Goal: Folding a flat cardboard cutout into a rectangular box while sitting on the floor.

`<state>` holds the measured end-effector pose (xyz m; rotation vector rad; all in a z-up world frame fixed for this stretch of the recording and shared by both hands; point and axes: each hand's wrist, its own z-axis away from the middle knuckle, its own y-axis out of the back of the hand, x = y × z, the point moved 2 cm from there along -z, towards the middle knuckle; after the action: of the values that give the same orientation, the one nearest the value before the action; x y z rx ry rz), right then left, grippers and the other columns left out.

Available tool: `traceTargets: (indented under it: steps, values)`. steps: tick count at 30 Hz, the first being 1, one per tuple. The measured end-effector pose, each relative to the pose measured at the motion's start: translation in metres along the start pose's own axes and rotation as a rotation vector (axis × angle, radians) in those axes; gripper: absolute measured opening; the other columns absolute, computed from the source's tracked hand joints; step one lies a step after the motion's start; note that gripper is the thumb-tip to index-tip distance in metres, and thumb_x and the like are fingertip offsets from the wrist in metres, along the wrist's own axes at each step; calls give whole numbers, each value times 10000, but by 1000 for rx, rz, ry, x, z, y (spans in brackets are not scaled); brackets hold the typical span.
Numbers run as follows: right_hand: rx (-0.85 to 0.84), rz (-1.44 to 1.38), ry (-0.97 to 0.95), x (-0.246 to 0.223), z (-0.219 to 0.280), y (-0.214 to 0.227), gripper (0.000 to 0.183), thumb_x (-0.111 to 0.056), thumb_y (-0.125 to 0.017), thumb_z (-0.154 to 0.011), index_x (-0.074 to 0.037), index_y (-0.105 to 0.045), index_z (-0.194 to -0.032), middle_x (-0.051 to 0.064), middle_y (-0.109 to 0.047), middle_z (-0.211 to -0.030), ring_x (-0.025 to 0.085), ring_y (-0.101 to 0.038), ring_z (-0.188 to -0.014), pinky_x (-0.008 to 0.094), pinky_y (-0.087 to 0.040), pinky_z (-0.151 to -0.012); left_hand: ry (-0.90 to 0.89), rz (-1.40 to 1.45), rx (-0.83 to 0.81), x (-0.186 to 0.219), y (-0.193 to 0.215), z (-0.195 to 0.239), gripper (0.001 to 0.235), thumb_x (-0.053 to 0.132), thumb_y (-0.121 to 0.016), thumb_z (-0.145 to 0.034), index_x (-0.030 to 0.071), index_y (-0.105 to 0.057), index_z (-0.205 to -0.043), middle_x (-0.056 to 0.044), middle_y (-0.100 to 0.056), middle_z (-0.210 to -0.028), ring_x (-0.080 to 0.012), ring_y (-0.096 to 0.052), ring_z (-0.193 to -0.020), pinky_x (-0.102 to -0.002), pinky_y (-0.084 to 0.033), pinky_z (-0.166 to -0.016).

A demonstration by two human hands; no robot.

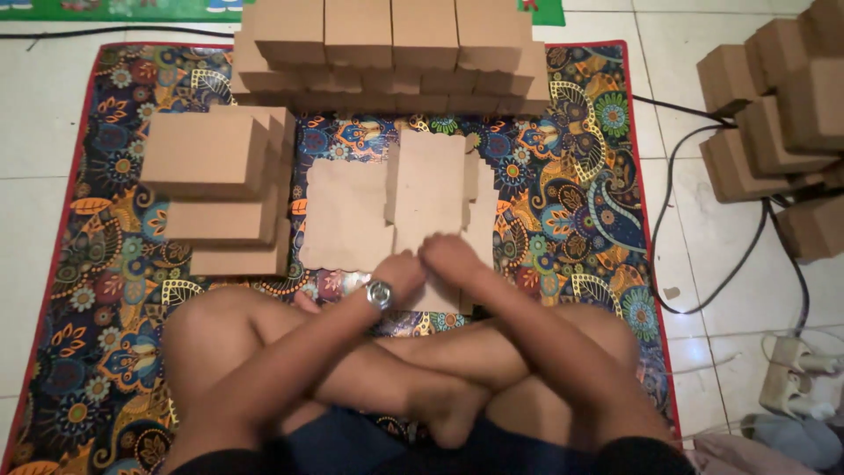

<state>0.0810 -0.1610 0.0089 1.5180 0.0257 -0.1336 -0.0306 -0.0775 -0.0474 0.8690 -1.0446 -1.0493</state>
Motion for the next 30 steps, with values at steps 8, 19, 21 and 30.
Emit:
traceTargets:
  steps: [8, 19, 21, 30]
  values:
    - [-187, -37, -125, -21, 52, -35, 320, -150, -738, -737, -58, -715, -1043, 138, -585, -907, 398, -678, -765, 540, -604, -604, 99, -147, -53, -4, -34, 14, 391, 139, -827, -723, 32, -722, -1084, -226, -670, -1040, -406, -736, -875, -504, -624, -696]
    - [-448, -128, -215, -23, 58, -4, 424, -241, -716, -796, -45, -673, -1170, 198, -615, -1089, 497, -691, -946, 674, -484, -952, 118, -105, -98, 9, 24, 43, 316, 254, -625, -851, 72, -780, -1059, -185, -698, -990, -411, -736, -852, -534, -600, -727]
    - [-443, -310, -282, -7, 55, 1, 366, -344, -645, -896, -44, -707, -1096, 216, -709, -1040, 490, -711, -998, 609, -548, -913, 122, -44, -166, 7, 44, 46, 552, 491, -517, -889, 88, -739, -1194, -180, -745, -1078, -398, -721, -1050, -617, -386, -1063]
    - [-340, -314, -367, 51, 33, -50, 324, -273, -697, -899, -94, -643, -1164, 194, -696, -1128, 429, -668, -1127, 571, -557, -924, 88, -11, 153, -39, -2, -6, 235, 133, -596, -876, 76, -651, -1097, -126, -692, -957, -369, -710, -934, -536, -561, -793]
